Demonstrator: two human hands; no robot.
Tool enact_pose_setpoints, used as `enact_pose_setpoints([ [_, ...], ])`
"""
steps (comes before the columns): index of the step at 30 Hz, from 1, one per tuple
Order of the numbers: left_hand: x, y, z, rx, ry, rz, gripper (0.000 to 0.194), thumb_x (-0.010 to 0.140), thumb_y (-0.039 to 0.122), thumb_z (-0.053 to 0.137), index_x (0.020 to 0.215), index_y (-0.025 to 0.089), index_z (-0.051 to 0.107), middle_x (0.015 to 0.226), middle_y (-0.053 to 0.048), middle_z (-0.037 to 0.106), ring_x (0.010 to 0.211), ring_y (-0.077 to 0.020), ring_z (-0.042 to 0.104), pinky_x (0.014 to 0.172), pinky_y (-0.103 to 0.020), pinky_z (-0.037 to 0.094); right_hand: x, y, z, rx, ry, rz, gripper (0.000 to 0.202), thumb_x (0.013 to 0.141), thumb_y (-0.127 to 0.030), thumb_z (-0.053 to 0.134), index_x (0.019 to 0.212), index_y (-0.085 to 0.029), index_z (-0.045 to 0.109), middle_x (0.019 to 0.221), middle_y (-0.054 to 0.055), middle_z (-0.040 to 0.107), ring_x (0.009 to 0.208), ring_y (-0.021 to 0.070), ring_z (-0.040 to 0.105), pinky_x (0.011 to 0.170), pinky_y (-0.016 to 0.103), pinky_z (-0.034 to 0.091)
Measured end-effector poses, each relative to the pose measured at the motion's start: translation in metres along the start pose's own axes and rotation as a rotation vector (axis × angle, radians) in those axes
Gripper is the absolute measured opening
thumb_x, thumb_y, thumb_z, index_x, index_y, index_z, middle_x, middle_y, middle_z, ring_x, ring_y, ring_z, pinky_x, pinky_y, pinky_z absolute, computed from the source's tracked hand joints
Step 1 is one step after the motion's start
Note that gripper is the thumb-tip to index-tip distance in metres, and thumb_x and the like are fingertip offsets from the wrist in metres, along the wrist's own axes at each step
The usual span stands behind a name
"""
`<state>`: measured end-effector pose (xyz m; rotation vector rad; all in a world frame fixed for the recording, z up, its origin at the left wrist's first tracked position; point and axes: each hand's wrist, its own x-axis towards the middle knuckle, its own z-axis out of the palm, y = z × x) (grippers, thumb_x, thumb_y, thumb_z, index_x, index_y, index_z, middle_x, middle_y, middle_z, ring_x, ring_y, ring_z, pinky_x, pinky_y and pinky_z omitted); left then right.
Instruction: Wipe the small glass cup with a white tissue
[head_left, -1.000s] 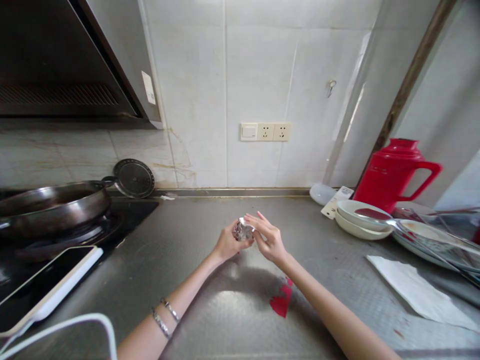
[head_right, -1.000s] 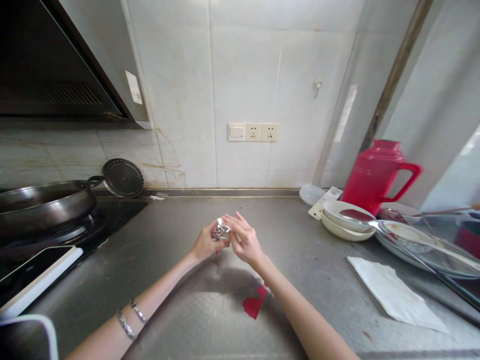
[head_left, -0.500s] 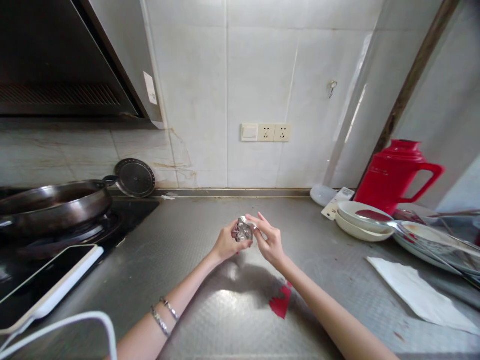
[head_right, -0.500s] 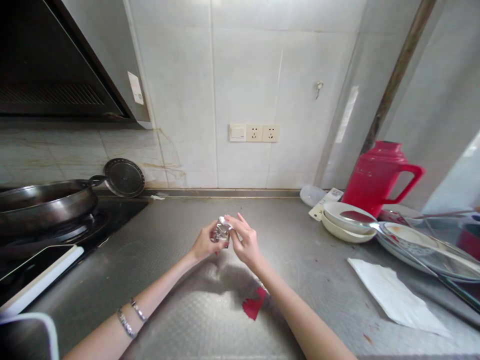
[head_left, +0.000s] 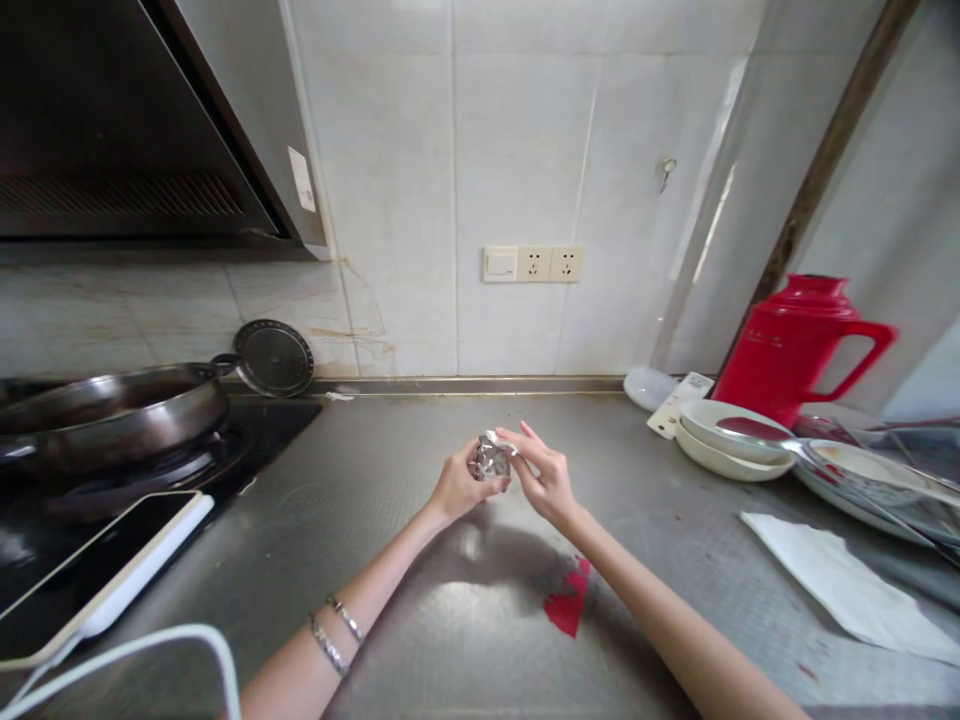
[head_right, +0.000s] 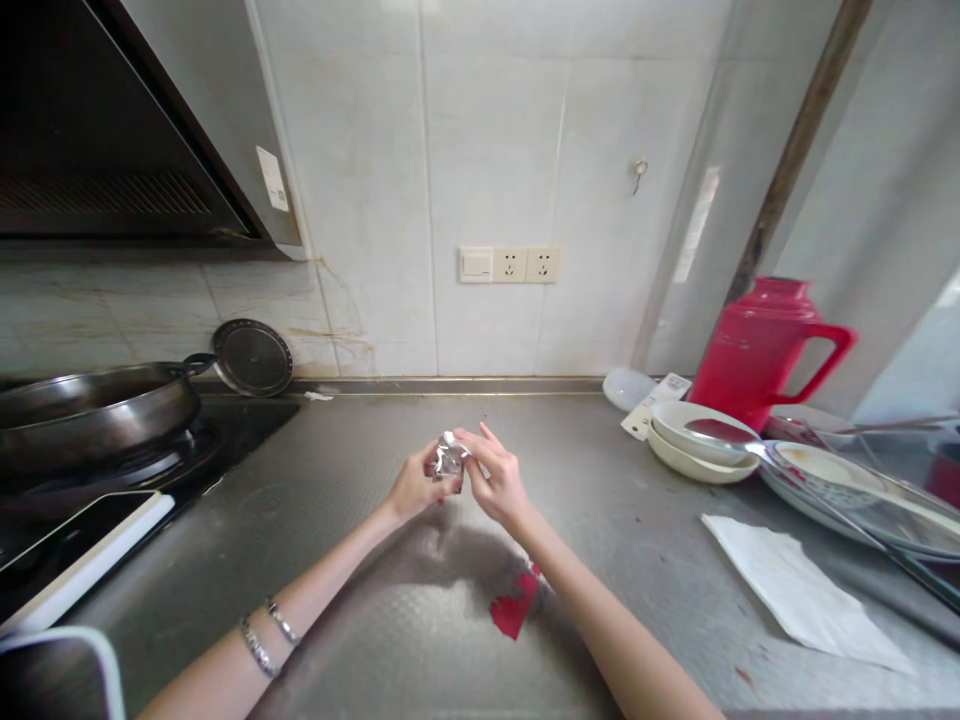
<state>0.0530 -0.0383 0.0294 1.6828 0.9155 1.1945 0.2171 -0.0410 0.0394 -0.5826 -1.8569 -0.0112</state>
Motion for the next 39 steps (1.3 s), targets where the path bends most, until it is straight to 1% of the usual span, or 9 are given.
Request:
enact_pose_setpoints([
  [3, 0.0, 0.005, -0.001, -0.029, 0.006, -0.032, 0.048, 0.064, 0.036, 0.072, 0.103, 0.013, 0.057, 0.077, -0.001, 0.061, 0.059, -0.0115, 0.055, 0.042, -0.019, 0.046, 0.0, 0.001, -0.002, 0.01, 0.029, 0.002, 0.034, 0.092, -0.016, 0.044, 0.118, -0.027, 0.063, 0.112, 0.007, 0.071, 0.105, 0.0221, 0.067, 0.106, 0.054, 0.041],
  [9, 0.002, 0.005, -0.003, -0.048, 0.021, -0.048, 0.054, 0.059, 0.04, 0.076, 0.102, 0.015, 0.057, 0.077, -0.001, 0.063, 0.063, -0.0141, 0.058, 0.044, -0.021, 0.048, 0.001, -0.006, -0.005, -0.012, -0.121, -0.265, 0.044, 0.089, -0.01, 0.042, 0.128, -0.024, 0.055, 0.12, 0.01, 0.067, 0.12, 0.0239, 0.057, 0.105, 0.054, 0.041],
  [15, 0.001, 0.006, -0.002, -0.028, 0.014, -0.03, 0.052, 0.063, 0.038, 0.073, 0.105, 0.013, 0.058, 0.08, -0.002, 0.063, 0.061, -0.0121, 0.056, 0.042, -0.019, 0.047, 0.0, 0.002, -0.006, -0.019, -0.044, -0.116, 0.039, 0.09, -0.011, 0.044, 0.122, -0.026, 0.059, 0.115, 0.009, 0.069, 0.112, 0.0227, 0.063, 0.106, 0.054, 0.04],
  [20, 0.002, 0.006, -0.004, -0.07, -0.001, -0.058, 0.061, 0.06, 0.044, 0.076, 0.11, 0.013, 0.057, 0.082, -0.004, 0.063, 0.066, -0.015, 0.059, 0.042, -0.02, 0.049, 0.0, -0.004, -0.004, 0.021, -0.106, -0.204, 0.04, 0.09, -0.011, 0.043, 0.126, -0.023, 0.058, 0.119, 0.01, 0.067, 0.119, 0.0237, 0.058, 0.106, 0.053, 0.04],
  [22, 0.003, 0.004, -0.004, -0.085, -0.004, -0.056, 0.062, 0.061, 0.045, 0.075, 0.111, 0.013, 0.058, 0.082, -0.004, 0.063, 0.066, -0.015, 0.058, 0.042, -0.02, 0.049, 0.0, -0.005, -0.001, 0.053, -0.087, -0.146, 0.037, 0.091, -0.014, 0.043, 0.121, -0.024, 0.062, 0.118, 0.009, 0.068, 0.117, 0.0239, 0.06, 0.107, 0.053, 0.04],
  [28, 0.003, 0.004, -0.005, -0.098, -0.002, -0.103, 0.059, 0.061, 0.044, 0.074, 0.109, 0.013, 0.06, 0.076, -0.001, 0.058, 0.059, -0.0119, 0.054, 0.041, -0.02, 0.048, 0.006, -0.002, -0.002, 0.171, -0.012, 0.389, 0.028, 0.093, -0.035, 0.049, 0.107, -0.026, 0.071, 0.107, 0.006, 0.072, 0.106, 0.0283, 0.066, 0.099, 0.051, 0.047],
  [31, 0.004, 0.006, -0.006, -0.127, 0.033, -0.128, 0.057, 0.061, 0.049, 0.074, 0.104, 0.014, 0.061, 0.076, -0.001, 0.058, 0.06, -0.0127, 0.056, 0.041, -0.021, 0.049, 0.009, -0.002, -0.006, 0.334, -0.168, 0.403, 0.038, 0.089, -0.04, 0.057, 0.123, -0.026, 0.062, 0.128, 0.007, 0.062, 0.12, 0.028, 0.057, 0.103, 0.048, 0.045],
  [35, 0.005, 0.01, -0.007, -0.17, 0.076, -0.204, 0.053, 0.064, 0.056, 0.07, 0.095, 0.014, 0.062, 0.074, -0.001, 0.058, 0.056, -0.0116, 0.056, 0.042, -0.023, 0.05, 0.006, -0.001, 0.001, 0.431, -0.271, 0.347, 0.076, 0.074, -0.039, 0.075, 0.141, -0.028, 0.041, 0.147, 0.009, 0.041, 0.131, 0.0276, 0.045, 0.107, 0.045, 0.041],
  [39, 0.004, 0.01, -0.007, -0.197, 0.028, -0.243, 0.058, 0.066, 0.061, 0.068, 0.1, 0.013, 0.063, 0.076, -0.002, 0.059, 0.055, -0.0118, 0.056, 0.044, -0.025, 0.052, -0.001, 0.005, 0.012, 0.422, -0.214, 0.327, 0.084, 0.065, -0.035, 0.082, 0.139, -0.026, 0.042, 0.137, 0.012, 0.05, 0.12, 0.0267, 0.055, 0.1, 0.043, 0.048],
])
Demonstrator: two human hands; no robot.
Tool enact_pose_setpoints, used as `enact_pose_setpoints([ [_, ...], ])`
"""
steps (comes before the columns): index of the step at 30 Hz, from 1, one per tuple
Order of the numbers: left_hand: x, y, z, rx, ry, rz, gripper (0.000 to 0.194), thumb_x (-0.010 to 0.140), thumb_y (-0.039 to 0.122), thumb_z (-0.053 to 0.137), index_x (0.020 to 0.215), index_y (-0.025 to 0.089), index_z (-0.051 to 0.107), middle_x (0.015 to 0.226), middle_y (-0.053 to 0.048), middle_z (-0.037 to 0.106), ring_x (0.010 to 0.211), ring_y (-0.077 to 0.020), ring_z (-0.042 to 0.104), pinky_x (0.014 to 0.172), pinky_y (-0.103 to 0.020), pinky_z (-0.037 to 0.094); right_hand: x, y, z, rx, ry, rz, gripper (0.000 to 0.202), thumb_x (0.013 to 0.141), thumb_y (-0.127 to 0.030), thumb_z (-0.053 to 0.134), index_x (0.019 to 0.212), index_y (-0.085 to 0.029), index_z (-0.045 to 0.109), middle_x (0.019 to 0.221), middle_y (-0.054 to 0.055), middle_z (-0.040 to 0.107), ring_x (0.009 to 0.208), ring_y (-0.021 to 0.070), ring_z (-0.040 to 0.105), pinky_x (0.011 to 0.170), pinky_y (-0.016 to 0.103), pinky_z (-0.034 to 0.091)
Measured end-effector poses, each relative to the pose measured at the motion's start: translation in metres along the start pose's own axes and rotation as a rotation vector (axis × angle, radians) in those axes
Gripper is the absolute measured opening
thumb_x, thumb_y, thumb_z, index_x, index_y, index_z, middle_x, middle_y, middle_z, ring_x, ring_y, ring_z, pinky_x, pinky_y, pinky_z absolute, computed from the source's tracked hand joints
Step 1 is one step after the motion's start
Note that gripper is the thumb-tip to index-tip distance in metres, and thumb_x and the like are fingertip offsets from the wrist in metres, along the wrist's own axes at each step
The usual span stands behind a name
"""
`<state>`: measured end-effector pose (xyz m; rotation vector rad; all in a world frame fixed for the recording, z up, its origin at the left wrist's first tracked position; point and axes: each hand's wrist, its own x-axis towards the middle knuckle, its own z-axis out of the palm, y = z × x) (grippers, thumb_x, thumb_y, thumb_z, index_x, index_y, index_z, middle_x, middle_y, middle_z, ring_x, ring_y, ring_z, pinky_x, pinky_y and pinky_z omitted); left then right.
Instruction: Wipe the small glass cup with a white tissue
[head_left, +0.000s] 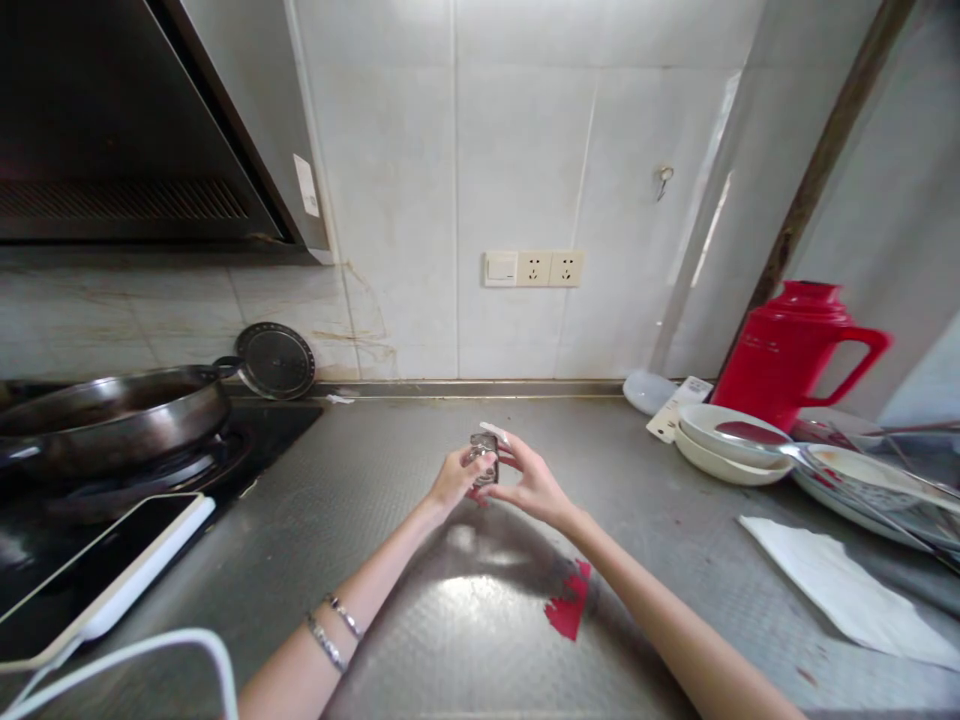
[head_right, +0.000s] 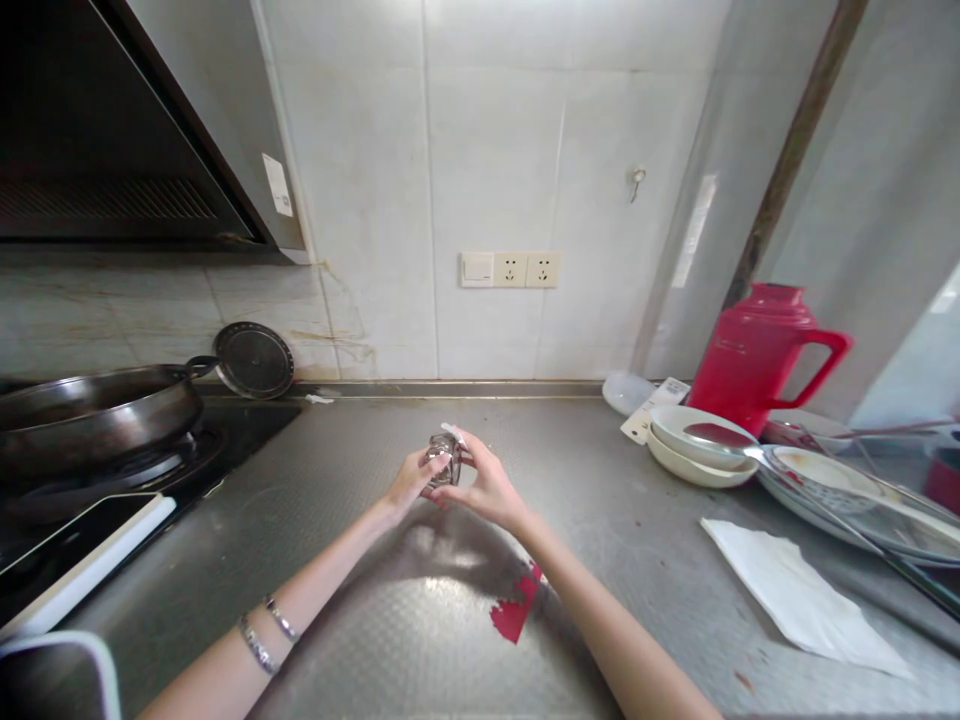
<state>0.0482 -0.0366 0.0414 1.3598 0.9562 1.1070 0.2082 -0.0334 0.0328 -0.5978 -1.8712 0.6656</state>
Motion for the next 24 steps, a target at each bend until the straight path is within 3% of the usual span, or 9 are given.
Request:
enact_pose_setpoints([
  [4, 0.002, -0.005, -0.009, -0.053, -0.154, 0.006, 0.072, 0.067, 0.066, 0.066, 0.116, 0.015, 0.057, 0.086, -0.006, 0.061, 0.057, -0.0124, 0.057, 0.046, -0.028, 0.054, 0.0, 0.004, 0.0, 0.037, 0.071, 0.049, 0.072, 0.063, -0.032, 0.083, 0.128, -0.023, 0.053, 0.123, 0.01, 0.06, 0.11, 0.0249, 0.061, 0.094, 0.041, 0.053],
  [7, 0.008, -0.013, -0.018, -0.087, -0.29, 0.015, 0.105, 0.06, 0.061, 0.076, 0.144, 0.023, 0.026, 0.094, -0.008, 0.063, 0.058, -0.0138, 0.059, 0.046, -0.028, 0.053, 0.002, 0.002, -0.002, 0.124, 0.125, 0.144, 0.064, 0.063, -0.032, 0.082, 0.121, -0.021, 0.057, 0.115, 0.009, 0.064, 0.102, 0.0237, 0.064, 0.09, 0.04, 0.055],
  [10, 0.012, -0.021, -0.018, -0.056, -0.302, 0.069, 0.129, 0.05, 0.04, 0.089, 0.148, 0.032, 0.005, 0.114, -0.014, 0.06, 0.07, -0.0167, 0.064, 0.048, -0.023, 0.051, 0.002, -0.001, 0.0, 0.191, 0.133, 0.237, 0.057, 0.063, -0.033, 0.082, 0.114, -0.019, 0.06, 0.108, 0.008, 0.067, 0.096, 0.023, 0.066, 0.085, 0.04, 0.057],
  [12, 0.013, -0.024, -0.014, -0.031, -0.263, 0.147, 0.127, 0.05, 0.03, 0.09, 0.147, 0.032, 0.008, 0.122, -0.015, 0.057, 0.084, -0.0211, 0.065, 0.051, -0.02, 0.05, 0.002, -0.003, 0.003, 0.193, 0.114, 0.265, 0.055, 0.063, -0.033, 0.081, 0.112, -0.018, 0.061, 0.106, 0.008, 0.067, 0.094, 0.0227, 0.066, 0.084, 0.04, 0.057],
  [15, 0.012, -0.024, -0.008, -0.012, -0.235, 0.222, 0.107, 0.055, 0.028, 0.087, 0.142, 0.026, 0.025, 0.117, -0.013, 0.061, 0.091, -0.0242, 0.065, 0.053, -0.02, 0.05, 0.001, -0.006, 0.005, 0.184, 0.09, 0.27, 0.057, 0.064, -0.035, 0.081, 0.115, -0.019, 0.061, 0.108, 0.008, 0.066, 0.095, 0.0228, 0.065, 0.082, 0.038, 0.057],
  [19, 0.01, -0.022, -0.006, 0.043, -0.175, 0.285, 0.088, 0.056, 0.028, 0.086, 0.131, 0.02, 0.041, 0.111, -0.01, 0.064, 0.088, -0.0215, 0.065, 0.062, -0.024, 0.052, 0.002, -0.008, 0.001, 0.131, 0.108, 0.241, 0.04, 0.083, -0.046, 0.06, 0.114, -0.021, 0.062, 0.106, 0.006, 0.066, 0.095, 0.0205, 0.064, 0.081, 0.033, 0.054],
  [21, 0.01, -0.024, -0.005, 0.091, -0.128, 0.325, 0.09, 0.054, 0.028, 0.087, 0.131, 0.019, 0.041, 0.113, -0.011, 0.063, 0.092, -0.0217, 0.064, 0.073, -0.027, 0.052, 0.003, -0.008, -0.004, 0.017, 0.135, 0.232, 0.037, 0.09, -0.049, 0.048, 0.106, -0.019, 0.065, 0.092, 0.004, 0.068, 0.083, 0.0175, 0.063, 0.074, 0.028, 0.052],
  [24, 0.009, -0.027, -0.004, 0.199, -0.04, 0.358, 0.095, 0.052, 0.028, 0.087, 0.133, 0.018, 0.04, 0.119, -0.012, 0.06, 0.1, -0.0237, 0.062, 0.085, -0.031, 0.05, 0.004, -0.005, -0.01, -0.22, 0.214, 0.202, 0.043, 0.091, -0.052, 0.045, 0.08, -0.016, 0.066, 0.064, -0.001, 0.06, 0.06, 0.0134, 0.056, 0.057, 0.023, 0.044],
])
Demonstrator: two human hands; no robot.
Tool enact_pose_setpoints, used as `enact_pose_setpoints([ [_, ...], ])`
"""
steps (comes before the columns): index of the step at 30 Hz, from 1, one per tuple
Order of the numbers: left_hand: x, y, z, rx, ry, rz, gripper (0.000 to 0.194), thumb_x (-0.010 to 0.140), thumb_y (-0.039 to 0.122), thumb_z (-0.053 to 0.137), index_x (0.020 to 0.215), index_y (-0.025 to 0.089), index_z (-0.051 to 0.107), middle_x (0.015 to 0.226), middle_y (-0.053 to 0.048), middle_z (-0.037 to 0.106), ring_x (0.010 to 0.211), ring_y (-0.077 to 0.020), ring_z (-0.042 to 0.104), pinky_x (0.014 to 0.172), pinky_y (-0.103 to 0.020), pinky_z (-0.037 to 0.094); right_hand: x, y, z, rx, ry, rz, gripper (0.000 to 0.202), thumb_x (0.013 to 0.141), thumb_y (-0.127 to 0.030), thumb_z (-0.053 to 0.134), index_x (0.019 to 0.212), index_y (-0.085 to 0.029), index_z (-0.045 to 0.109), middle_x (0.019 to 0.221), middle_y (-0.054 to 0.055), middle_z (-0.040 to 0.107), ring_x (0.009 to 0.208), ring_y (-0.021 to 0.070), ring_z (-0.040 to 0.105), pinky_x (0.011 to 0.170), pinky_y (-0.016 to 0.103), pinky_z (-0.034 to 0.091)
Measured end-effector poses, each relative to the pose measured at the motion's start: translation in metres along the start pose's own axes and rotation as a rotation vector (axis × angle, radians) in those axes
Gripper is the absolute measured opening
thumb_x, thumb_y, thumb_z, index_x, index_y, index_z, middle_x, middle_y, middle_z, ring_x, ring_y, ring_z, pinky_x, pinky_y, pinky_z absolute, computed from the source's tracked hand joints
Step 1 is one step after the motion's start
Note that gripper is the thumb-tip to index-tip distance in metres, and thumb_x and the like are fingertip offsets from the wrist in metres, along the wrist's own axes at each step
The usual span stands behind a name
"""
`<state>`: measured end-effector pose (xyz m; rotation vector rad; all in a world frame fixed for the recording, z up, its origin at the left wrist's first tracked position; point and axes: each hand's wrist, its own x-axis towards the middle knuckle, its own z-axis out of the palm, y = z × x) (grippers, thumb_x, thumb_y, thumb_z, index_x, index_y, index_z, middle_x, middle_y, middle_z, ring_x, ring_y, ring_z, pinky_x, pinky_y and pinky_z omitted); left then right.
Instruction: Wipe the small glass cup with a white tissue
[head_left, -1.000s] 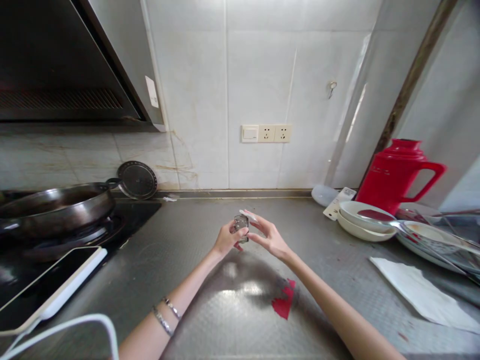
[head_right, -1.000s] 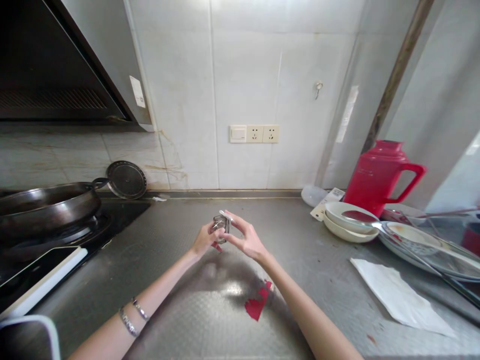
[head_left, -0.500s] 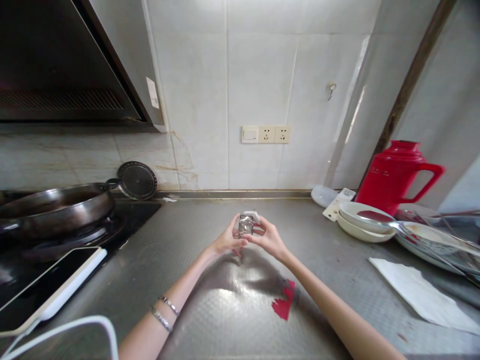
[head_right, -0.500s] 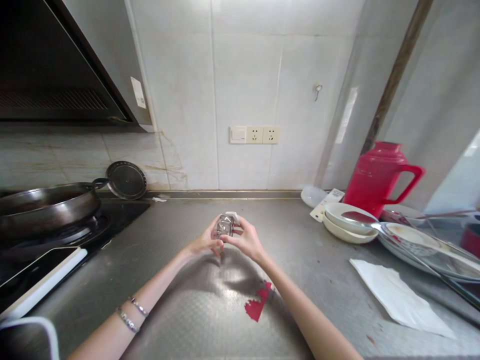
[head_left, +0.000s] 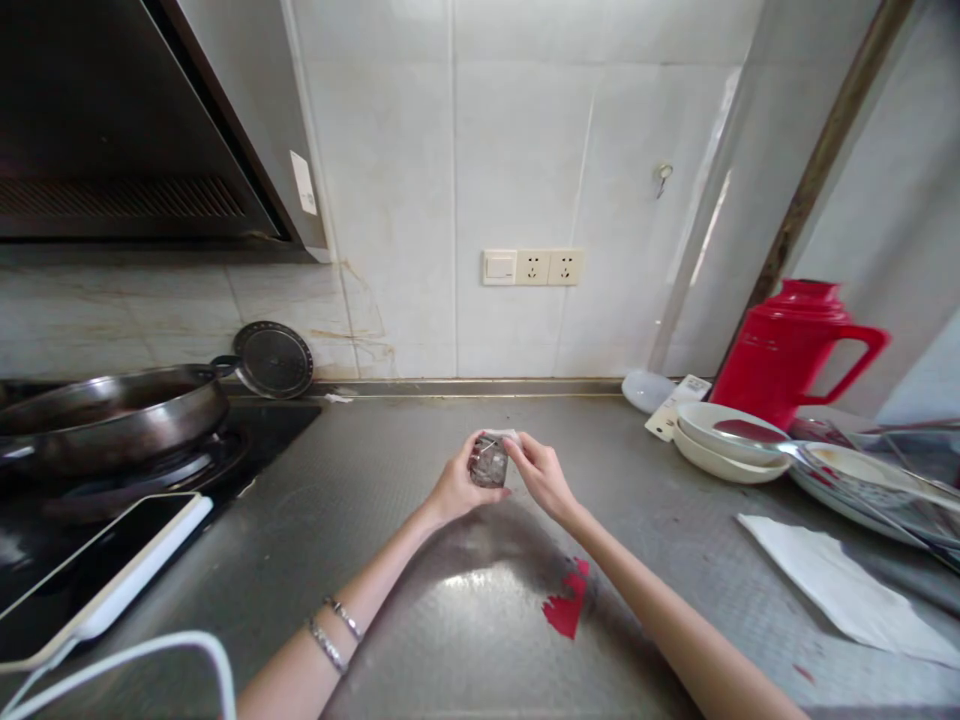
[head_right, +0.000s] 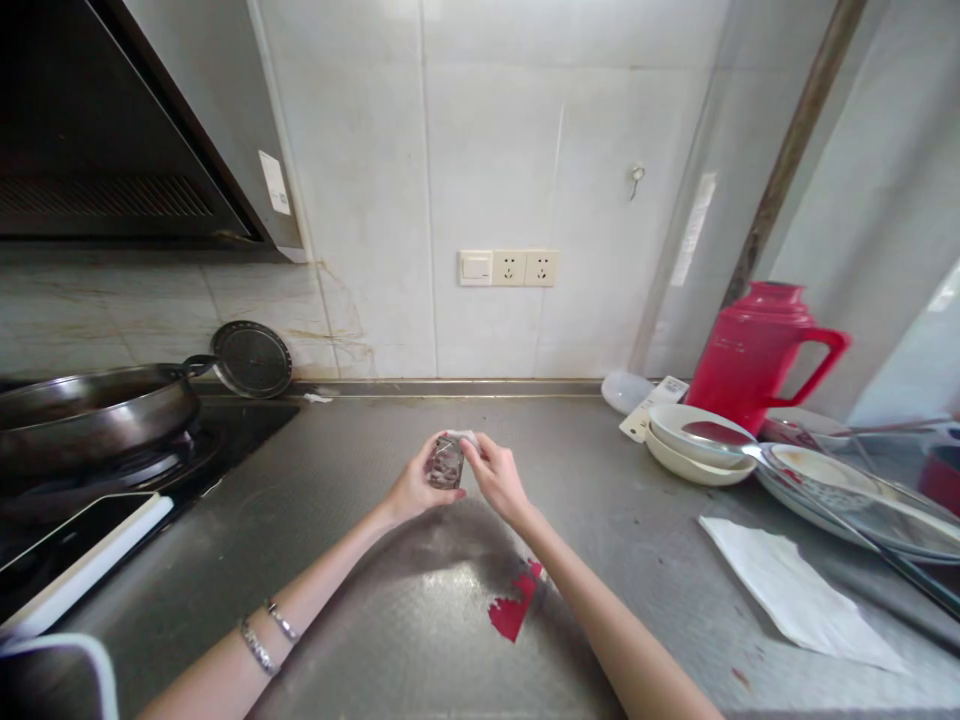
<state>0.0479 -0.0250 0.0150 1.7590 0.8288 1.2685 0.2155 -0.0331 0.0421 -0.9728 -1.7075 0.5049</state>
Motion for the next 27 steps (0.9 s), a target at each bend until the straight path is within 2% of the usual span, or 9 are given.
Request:
enact_pose_setpoints([
  [3, -0.002, -0.001, 0.002, 0.091, 0.019, 0.017, 0.095, 0.052, 0.027, 0.086, 0.133, 0.018, 0.038, 0.121, -0.013, 0.059, 0.105, -0.0249, 0.06, 0.091, -0.034, 0.047, 0.001, 0.004, -0.001, -0.127, 0.085, -0.078, 0.05, 0.094, -0.05, 0.041, 0.064, -0.016, 0.063, 0.054, -0.001, 0.055, 0.053, 0.0135, 0.055, 0.051, 0.023, 0.041],
  [6, -0.002, -0.001, 0.002, 0.127, 0.027, 0.036, 0.09, 0.055, 0.025, 0.084, 0.131, 0.018, 0.037, 0.12, -0.013, 0.059, 0.106, -0.0253, 0.059, 0.093, -0.036, 0.046, -0.001, 0.004, 0.0, -0.184, 0.091, -0.261, 0.038, 0.096, -0.041, 0.042, 0.084, -0.017, 0.07, 0.078, 0.006, 0.071, 0.076, 0.0204, 0.068, 0.067, 0.029, 0.053],
  [9, -0.001, 0.0, 0.002, 0.138, 0.043, 0.057, 0.084, 0.056, 0.024, 0.083, 0.127, 0.019, 0.038, 0.12, -0.012, 0.06, 0.107, -0.0254, 0.059, 0.094, -0.038, 0.045, -0.004, 0.001, 0.0, -0.241, 0.065, -0.465, 0.028, 0.095, -0.027, 0.044, 0.112, -0.023, 0.066, 0.109, 0.009, 0.071, 0.105, 0.0237, 0.065, 0.09, 0.039, 0.053],
  [12, -0.001, 0.001, 0.003, 0.112, 0.041, 0.08, 0.079, 0.058, 0.024, 0.081, 0.124, 0.019, 0.038, 0.118, -0.012, 0.06, 0.105, -0.0247, 0.06, 0.092, -0.037, 0.047, -0.007, -0.002, -0.002, -0.295, 0.012, -0.608, 0.033, 0.093, -0.019, 0.047, 0.122, -0.024, 0.061, 0.115, 0.009, 0.069, 0.112, 0.0241, 0.062, 0.094, 0.043, 0.053],
  [16, -0.002, 0.003, 0.004, 0.055, 0.018, 0.104, 0.076, 0.058, 0.022, 0.079, 0.122, 0.019, 0.038, 0.119, -0.011, 0.06, 0.104, -0.0234, 0.06, 0.091, -0.035, 0.047, -0.009, -0.004, -0.002, -0.339, -0.061, -0.768, 0.035, 0.091, -0.015, 0.049, 0.123, -0.022, 0.06, 0.119, 0.01, 0.067, 0.116, 0.0242, 0.06, 0.097, 0.044, 0.052],
  [18, -0.003, 0.003, 0.006, 0.057, 0.015, 0.112, 0.076, 0.058, 0.02, 0.079, 0.122, 0.019, 0.038, 0.121, -0.011, 0.059, 0.105, -0.0232, 0.059, 0.092, -0.035, 0.046, -0.008, -0.003, -0.001, -0.311, -0.068, -0.753, 0.035, 0.091, -0.015, 0.048, 0.123, -0.022, 0.06, 0.119, 0.009, 0.067, 0.117, 0.0233, 0.06, 0.099, 0.044, 0.051],
  [23, -0.006, 0.0, 0.01, 0.156, 0.006, 0.077, 0.078, 0.058, 0.017, 0.078, 0.125, 0.02, 0.039, 0.122, -0.01, 0.058, 0.102, -0.0225, 0.06, 0.091, -0.035, 0.047, -0.006, 0.003, 0.001, -0.212, 0.052, -0.49, 0.028, 0.094, -0.021, 0.047, 0.113, -0.026, 0.066, 0.108, 0.006, 0.072, 0.102, 0.0218, 0.068, 0.093, 0.041, 0.056],
  [25, -0.006, -0.001, 0.01, 0.161, 0.004, 0.093, 0.077, 0.059, 0.017, 0.079, 0.125, 0.02, 0.039, 0.122, -0.011, 0.058, 0.105, -0.0235, 0.059, 0.092, -0.036, 0.046, -0.007, 0.002, 0.002, -0.225, 0.054, -0.497, 0.028, 0.094, -0.021, 0.047, 0.114, -0.025, 0.066, 0.108, 0.007, 0.072, 0.103, 0.0222, 0.068, 0.094, 0.041, 0.056],
  [27, -0.005, -0.002, 0.009, 0.138, -0.004, 0.126, 0.076, 0.06, 0.018, 0.079, 0.124, 0.019, 0.039, 0.123, -0.012, 0.057, 0.109, -0.0247, 0.058, 0.095, -0.037, 0.045, -0.01, -0.002, 0.003, -0.253, 0.017, -0.569, 0.032, 0.093, -0.018, 0.047, 0.12, -0.025, 0.062, 0.113, 0.006, 0.07, 0.109, 0.0225, 0.064, 0.098, 0.043, 0.053],
])
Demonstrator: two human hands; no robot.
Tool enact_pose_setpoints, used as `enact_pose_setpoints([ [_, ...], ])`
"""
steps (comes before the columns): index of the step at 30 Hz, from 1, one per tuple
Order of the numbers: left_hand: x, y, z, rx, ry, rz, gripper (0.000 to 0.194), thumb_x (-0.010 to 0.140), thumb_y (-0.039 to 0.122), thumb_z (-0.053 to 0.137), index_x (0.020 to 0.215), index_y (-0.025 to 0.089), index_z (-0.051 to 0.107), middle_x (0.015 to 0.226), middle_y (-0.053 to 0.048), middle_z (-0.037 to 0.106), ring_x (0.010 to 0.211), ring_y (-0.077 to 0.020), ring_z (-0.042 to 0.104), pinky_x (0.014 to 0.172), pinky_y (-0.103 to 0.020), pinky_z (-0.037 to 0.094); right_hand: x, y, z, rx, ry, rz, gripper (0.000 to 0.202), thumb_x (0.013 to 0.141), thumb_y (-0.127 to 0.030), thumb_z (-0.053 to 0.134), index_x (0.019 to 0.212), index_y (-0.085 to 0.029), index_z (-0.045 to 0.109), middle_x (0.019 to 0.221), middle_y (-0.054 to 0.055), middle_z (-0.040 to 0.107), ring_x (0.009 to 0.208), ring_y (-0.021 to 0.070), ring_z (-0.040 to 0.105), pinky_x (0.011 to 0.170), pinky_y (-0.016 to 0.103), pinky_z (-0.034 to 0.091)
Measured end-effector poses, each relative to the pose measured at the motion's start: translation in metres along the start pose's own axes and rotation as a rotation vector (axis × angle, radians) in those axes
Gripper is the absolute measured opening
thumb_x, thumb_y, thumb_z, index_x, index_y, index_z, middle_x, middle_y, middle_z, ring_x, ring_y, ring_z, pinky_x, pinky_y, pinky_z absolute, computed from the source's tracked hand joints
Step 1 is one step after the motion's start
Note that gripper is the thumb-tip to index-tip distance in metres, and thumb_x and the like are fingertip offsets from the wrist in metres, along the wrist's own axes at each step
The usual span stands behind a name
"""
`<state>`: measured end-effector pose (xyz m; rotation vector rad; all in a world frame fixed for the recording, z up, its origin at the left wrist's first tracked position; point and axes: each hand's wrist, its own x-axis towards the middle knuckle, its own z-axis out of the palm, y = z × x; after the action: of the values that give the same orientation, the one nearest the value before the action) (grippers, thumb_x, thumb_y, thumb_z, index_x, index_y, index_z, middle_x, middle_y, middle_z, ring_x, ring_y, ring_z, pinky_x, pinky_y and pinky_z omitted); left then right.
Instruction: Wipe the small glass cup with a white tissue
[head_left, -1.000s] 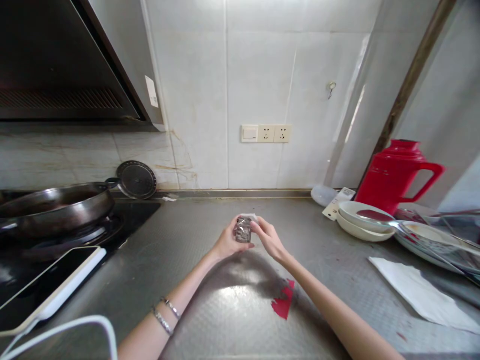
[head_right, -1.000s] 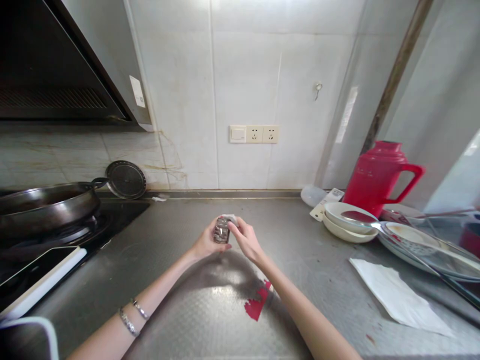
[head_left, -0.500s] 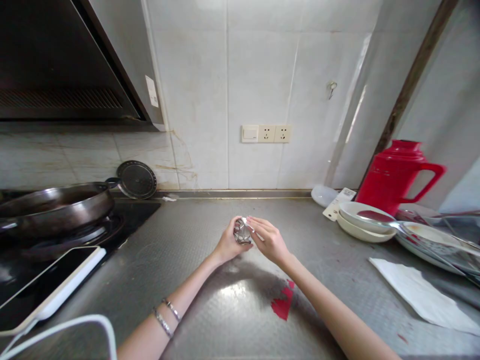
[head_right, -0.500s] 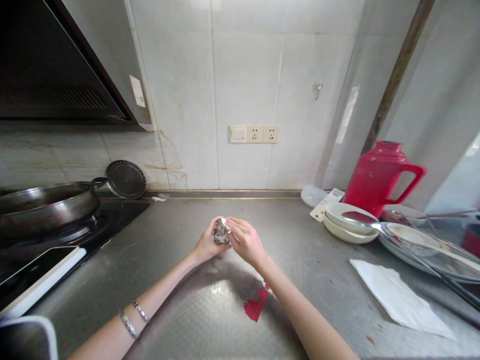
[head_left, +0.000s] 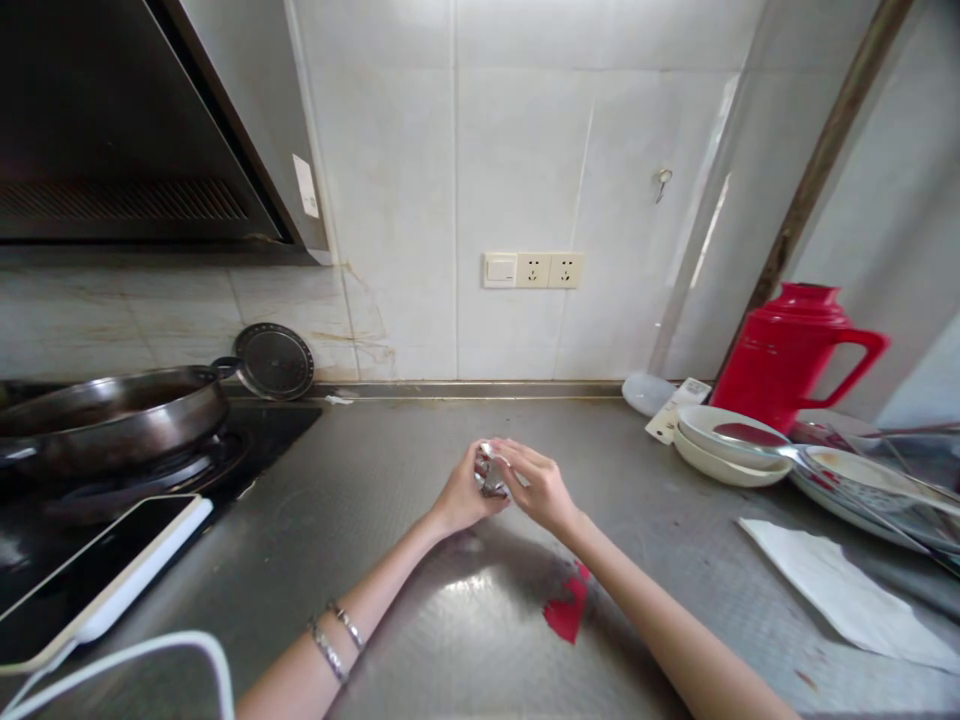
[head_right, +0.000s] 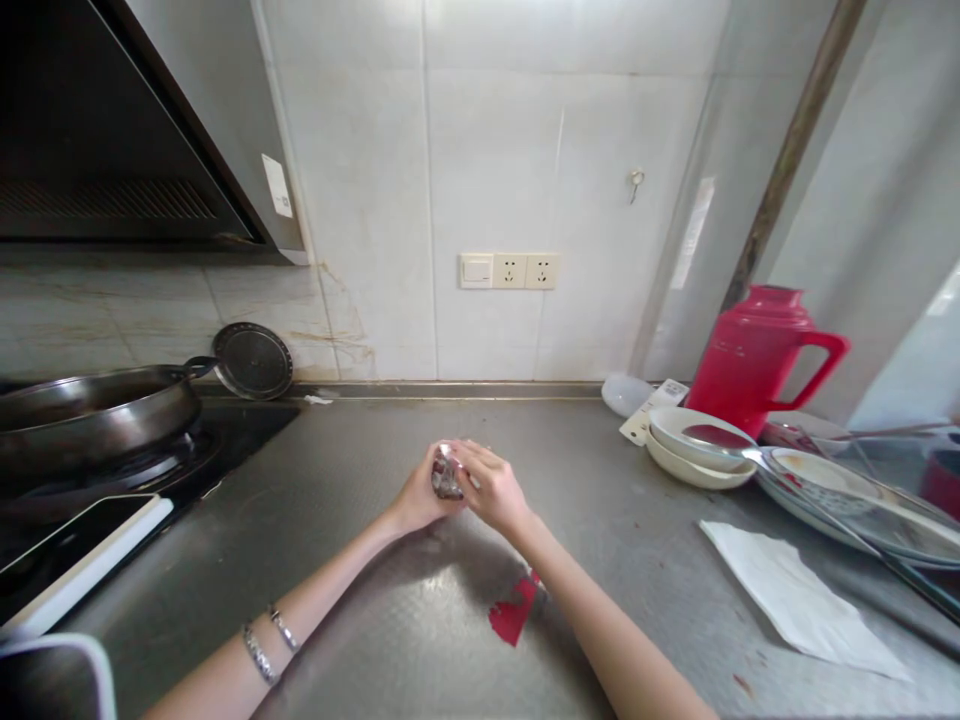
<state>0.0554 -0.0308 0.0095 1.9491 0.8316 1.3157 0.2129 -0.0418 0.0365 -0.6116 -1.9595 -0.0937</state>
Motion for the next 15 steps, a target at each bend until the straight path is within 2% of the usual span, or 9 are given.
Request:
enact_pose_setpoints([
  [4, 0.002, -0.002, -0.002, 0.002, -0.012, -0.018, 0.078, 0.06, 0.02, 0.079, 0.126, 0.018, 0.036, 0.118, -0.012, 0.061, 0.106, -0.0258, 0.06, 0.097, -0.039, 0.044, 0.0, -0.012, 0.001, 0.011, -0.097, -0.21, 0.041, 0.091, -0.011, 0.048, 0.129, -0.022, 0.056, 0.119, 0.008, 0.067, 0.122, 0.023, 0.056, 0.102, 0.042, 0.05],
  [6, 0.002, -0.002, -0.002, 0.025, -0.013, -0.041, 0.078, 0.061, 0.02, 0.078, 0.126, 0.018, 0.036, 0.116, -0.012, 0.062, 0.105, -0.026, 0.06, 0.098, -0.04, 0.044, 0.001, -0.013, 0.0, -0.007, -0.131, -0.269, 0.042, 0.09, -0.011, 0.049, 0.13, -0.02, 0.054, 0.12, 0.01, 0.066, 0.123, 0.0231, 0.054, 0.104, 0.042, 0.049],
  [8, 0.002, 0.002, -0.001, -0.005, -0.001, -0.038, 0.079, 0.059, 0.02, 0.079, 0.126, 0.018, 0.037, 0.118, -0.012, 0.061, 0.106, -0.026, 0.06, 0.097, -0.039, 0.044, 0.002, -0.009, -0.003, -0.031, -0.14, -0.264, 0.041, 0.091, -0.011, 0.047, 0.13, -0.021, 0.054, 0.12, 0.01, 0.067, 0.121, 0.0228, 0.056, 0.106, 0.045, 0.047],
  [11, 0.001, 0.008, 0.0, -0.043, 0.014, -0.033, 0.077, 0.057, 0.02, 0.08, 0.124, 0.019, 0.041, 0.119, -0.011, 0.06, 0.105, -0.0249, 0.06, 0.093, -0.037, 0.047, 0.003, -0.001, -0.007, -0.056, -0.089, -0.187, 0.039, 0.093, -0.012, 0.043, 0.128, -0.023, 0.055, 0.118, 0.009, 0.068, 0.118, 0.0225, 0.059, 0.106, 0.049, 0.045],
  [15, 0.001, 0.009, 0.0, -0.044, 0.013, -0.032, 0.075, 0.059, 0.02, 0.08, 0.123, 0.02, 0.041, 0.118, -0.01, 0.06, 0.103, -0.023, 0.06, 0.09, -0.035, 0.047, 0.003, 0.001, -0.008, -0.068, -0.059, -0.159, 0.04, 0.092, -0.012, 0.043, 0.129, -0.023, 0.055, 0.119, 0.009, 0.067, 0.118, 0.0228, 0.058, 0.105, 0.05, 0.045],
])
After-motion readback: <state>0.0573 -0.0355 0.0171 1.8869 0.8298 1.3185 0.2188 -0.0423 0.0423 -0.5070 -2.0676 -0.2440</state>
